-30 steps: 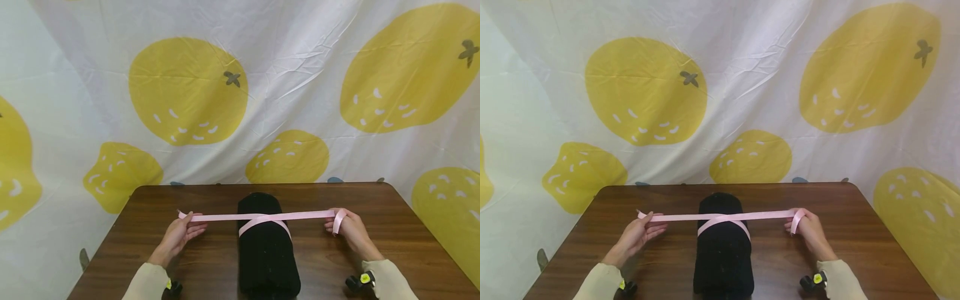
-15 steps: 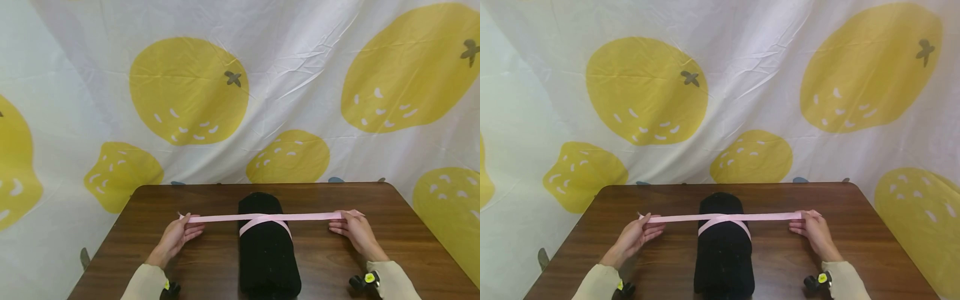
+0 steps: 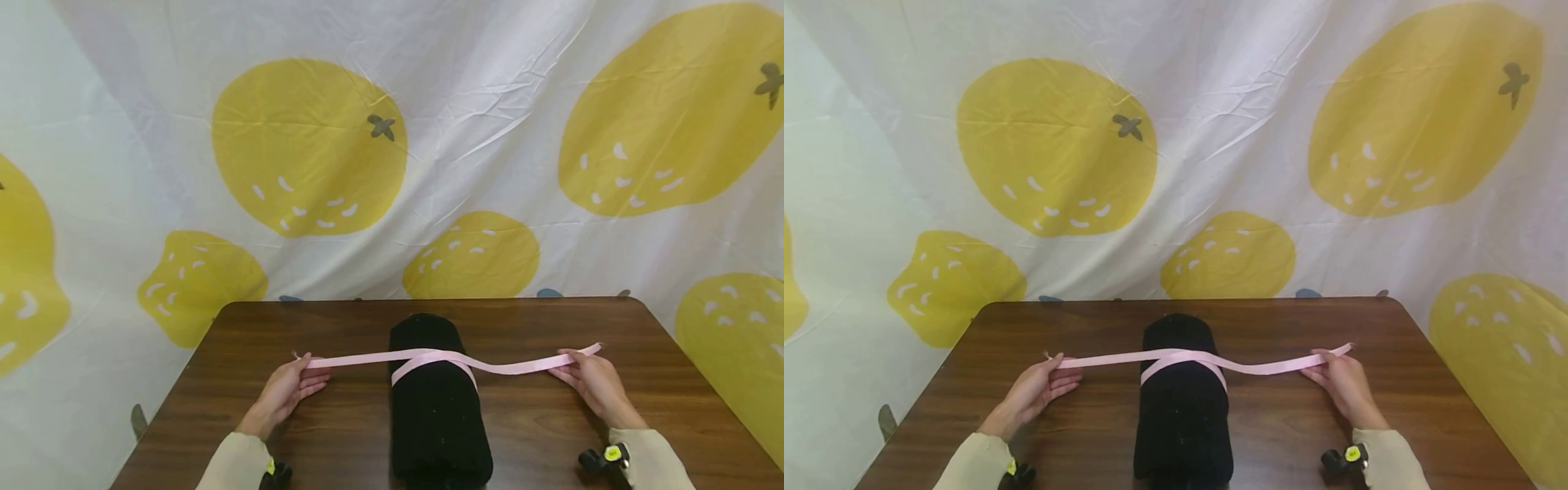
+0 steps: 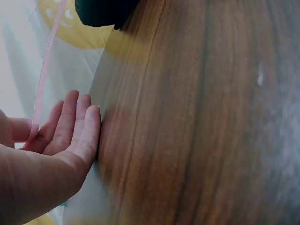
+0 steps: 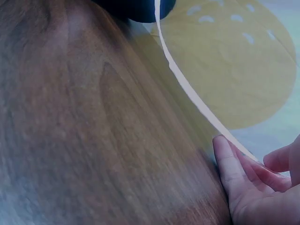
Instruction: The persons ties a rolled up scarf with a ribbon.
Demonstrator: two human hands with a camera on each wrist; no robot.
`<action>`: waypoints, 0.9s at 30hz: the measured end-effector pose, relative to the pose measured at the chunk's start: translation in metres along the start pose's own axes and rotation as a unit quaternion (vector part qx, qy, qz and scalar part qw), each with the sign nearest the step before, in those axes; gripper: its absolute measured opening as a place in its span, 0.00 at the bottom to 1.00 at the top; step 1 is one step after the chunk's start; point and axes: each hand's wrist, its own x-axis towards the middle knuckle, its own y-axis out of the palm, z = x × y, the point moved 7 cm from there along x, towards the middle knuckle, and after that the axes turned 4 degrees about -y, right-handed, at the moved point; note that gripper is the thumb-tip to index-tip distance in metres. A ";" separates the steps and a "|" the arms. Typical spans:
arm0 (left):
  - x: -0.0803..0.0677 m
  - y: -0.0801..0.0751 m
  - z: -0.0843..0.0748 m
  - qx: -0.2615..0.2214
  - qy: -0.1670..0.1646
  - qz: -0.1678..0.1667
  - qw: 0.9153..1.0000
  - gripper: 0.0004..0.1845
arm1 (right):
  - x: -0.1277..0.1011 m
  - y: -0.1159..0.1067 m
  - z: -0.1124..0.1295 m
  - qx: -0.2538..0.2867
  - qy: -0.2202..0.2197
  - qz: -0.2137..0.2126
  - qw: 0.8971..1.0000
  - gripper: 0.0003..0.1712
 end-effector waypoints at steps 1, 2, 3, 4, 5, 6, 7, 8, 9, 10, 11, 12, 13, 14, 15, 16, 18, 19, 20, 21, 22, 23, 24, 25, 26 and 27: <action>0.000 0.000 0.001 -0.001 -0.004 0.002 1.000 0.22 | 0.000 0.000 0.000 0.000 0.001 0.001 1.000 0.28; 0.000 -0.001 0.002 -0.002 -0.007 0.003 1.000 0.21 | 0.000 -0.001 0.000 0.001 0.002 0.001 1.000 0.28; 0.000 -0.001 0.003 -0.006 -0.011 0.004 1.000 0.21 | 0.000 -0.001 0.000 0.001 0.002 0.004 1.000 0.28; 0.000 -0.002 0.004 -0.010 -0.014 0.004 1.000 0.20 | 0.000 -0.001 0.000 0.002 0.001 0.006 1.000 0.28; 0.000 -0.002 0.005 -0.012 -0.016 0.005 1.000 0.20 | 0.000 -0.001 0.001 0.004 0.001 0.007 1.000 0.28; 0.000 -0.003 0.005 -0.013 -0.017 0.007 1.000 0.20 | 0.000 -0.001 0.001 0.007 -0.001 0.009 1.000 0.28; 0.000 -0.003 0.006 -0.015 -0.017 0.008 1.000 0.20 | 0.000 -0.002 0.001 0.010 -0.002 0.011 1.000 0.26; 0.000 -0.003 0.006 -0.017 -0.017 0.010 1.000 0.20 | 0.000 -0.002 0.001 0.013 -0.002 0.012 1.000 0.25; 0.000 -0.003 0.007 -0.020 -0.018 0.012 1.000 0.19 | 0.000 -0.003 0.001 0.018 -0.001 0.013 1.000 0.24; 0.001 -0.003 0.007 -0.022 -0.017 0.015 1.000 0.19 | 0.000 -0.003 0.000 0.022 0.001 0.013 1.000 0.23; 0.001 -0.003 0.008 -0.022 -0.017 0.019 0.999 0.18 | 0.000 -0.004 0.000 0.024 0.003 0.013 1.000 0.22; 0.002 -0.004 0.008 -0.022 -0.016 0.023 0.999 0.18 | 0.000 -0.004 -0.001 0.025 0.003 0.013 1.000 0.21; 0.002 -0.004 0.009 -0.025 -0.017 0.024 0.999 0.18 | 0.000 -0.004 -0.002 0.025 0.005 0.013 1.000 0.20; 0.002 -0.005 0.009 -0.027 -0.018 0.024 0.999 0.17 | 0.000 -0.003 -0.002 0.024 0.005 0.014 1.000 0.20; 0.002 -0.006 0.009 -0.030 -0.018 0.023 0.999 0.17 | 0.001 -0.003 -0.002 0.025 0.005 0.015 1.000 0.20; 0.003 -0.007 0.010 -0.030 -0.019 0.023 0.999 0.17 | 0.001 -0.002 -0.001 0.020 0.002 0.018 1.000 0.21; 0.003 -0.009 0.010 -0.035 -0.021 0.021 0.999 0.17 | 0.002 -0.001 0.000 0.019 -0.004 0.019 1.000 0.20; 0.004 -0.009 0.010 -0.039 -0.023 0.019 0.999 0.17 | 0.002 -0.001 0.000 0.018 -0.006 0.020 1.000 0.20; 0.004 -0.009 0.010 -0.041 -0.024 0.021 0.999 0.17 | 0.002 -0.001 0.001 0.017 -0.008 0.020 1.000 0.20; 0.004 -0.009 0.010 -0.041 -0.026 0.024 0.999 0.17 | 0.002 -0.001 0.001 0.017 -0.009 0.019 1.000 0.20; 0.005 -0.009 0.010 -0.042 -0.027 0.027 0.998 0.17 | 0.001 -0.001 0.001 0.015 -0.010 0.020 1.000 0.19; 0.005 -0.009 0.009 -0.043 -0.029 0.030 0.998 0.17 | 0.001 -0.001 0.000 0.018 -0.009 0.017 1.000 0.19; 0.005 -0.009 0.009 -0.045 -0.030 0.032 0.998 0.17 | 0.000 -0.001 0.000 0.016 -0.009 0.017 1.000 0.19; 0.005 -0.009 0.009 -0.045 -0.030 0.034 0.998 0.17 | -0.001 -0.001 0.000 0.014 -0.009 0.016 1.000 0.19; 0.006 -0.009 0.009 -0.045 -0.030 0.035 0.998 0.16 | -0.001 -0.001 -0.001 0.014 -0.009 0.014 1.000 0.19; 0.006 -0.009 0.008 -0.045 -0.030 0.035 0.998 0.16 | -0.002 -0.001 -0.001 0.013 -0.008 0.012 1.000 0.18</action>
